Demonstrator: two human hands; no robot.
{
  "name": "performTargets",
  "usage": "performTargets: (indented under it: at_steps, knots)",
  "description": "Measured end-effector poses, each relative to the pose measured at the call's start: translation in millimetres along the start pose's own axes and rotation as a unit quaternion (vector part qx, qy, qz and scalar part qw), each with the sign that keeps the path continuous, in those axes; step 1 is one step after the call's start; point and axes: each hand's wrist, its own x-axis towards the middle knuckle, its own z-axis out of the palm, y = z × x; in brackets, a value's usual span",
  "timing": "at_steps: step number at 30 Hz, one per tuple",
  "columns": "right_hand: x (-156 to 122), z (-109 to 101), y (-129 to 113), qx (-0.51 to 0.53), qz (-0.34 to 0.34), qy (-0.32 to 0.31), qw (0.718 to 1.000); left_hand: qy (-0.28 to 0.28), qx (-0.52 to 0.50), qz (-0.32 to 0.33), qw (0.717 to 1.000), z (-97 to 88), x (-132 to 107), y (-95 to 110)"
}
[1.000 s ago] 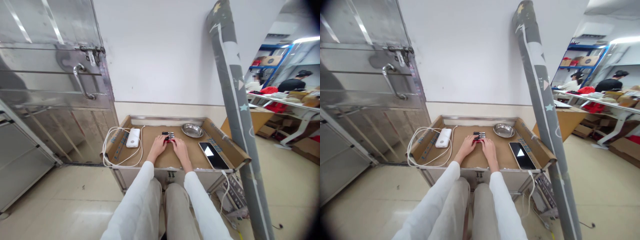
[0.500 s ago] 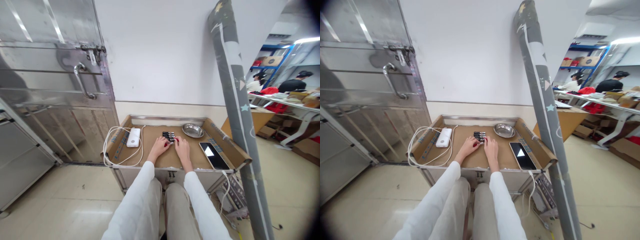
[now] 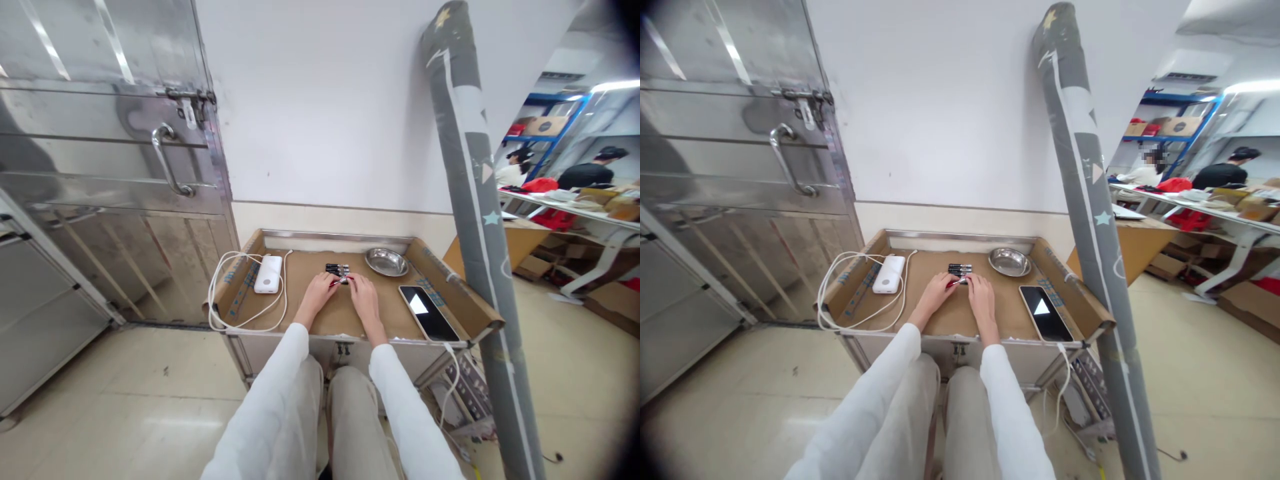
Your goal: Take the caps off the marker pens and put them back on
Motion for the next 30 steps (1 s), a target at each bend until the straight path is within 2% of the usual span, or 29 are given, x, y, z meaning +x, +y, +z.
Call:
performTargets:
  at_steps: [8,16,20,23,25,30]
  knots:
    - [0,-2,1,0.042,0.035,0.024,0.998,0.039,0.027,-0.005,0.999,-1.8,-1,1]
    - [0,-5,-11,0.128,-0.017,-0.074,0.989,0.032,0.035,-0.025,0.999,0.4,-2,-2]
    - [2,-3,-11,0.131,-0.007,-0.054,0.990,0.058,0.064,-0.042,0.995,0.6,-3,-2]
    - [2,1,-5,0.104,0.019,-0.034,0.994,0.106,0.121,-0.087,0.983,1.3,-3,-5]
    - [2,2,-2,0.065,0.019,-0.046,0.997,0.121,0.169,-0.133,0.969,2.6,-3,-8]
    - [0,2,0,-0.015,0.020,-0.076,0.997,0.049,0.253,-0.214,0.942,7.1,-4,-7]
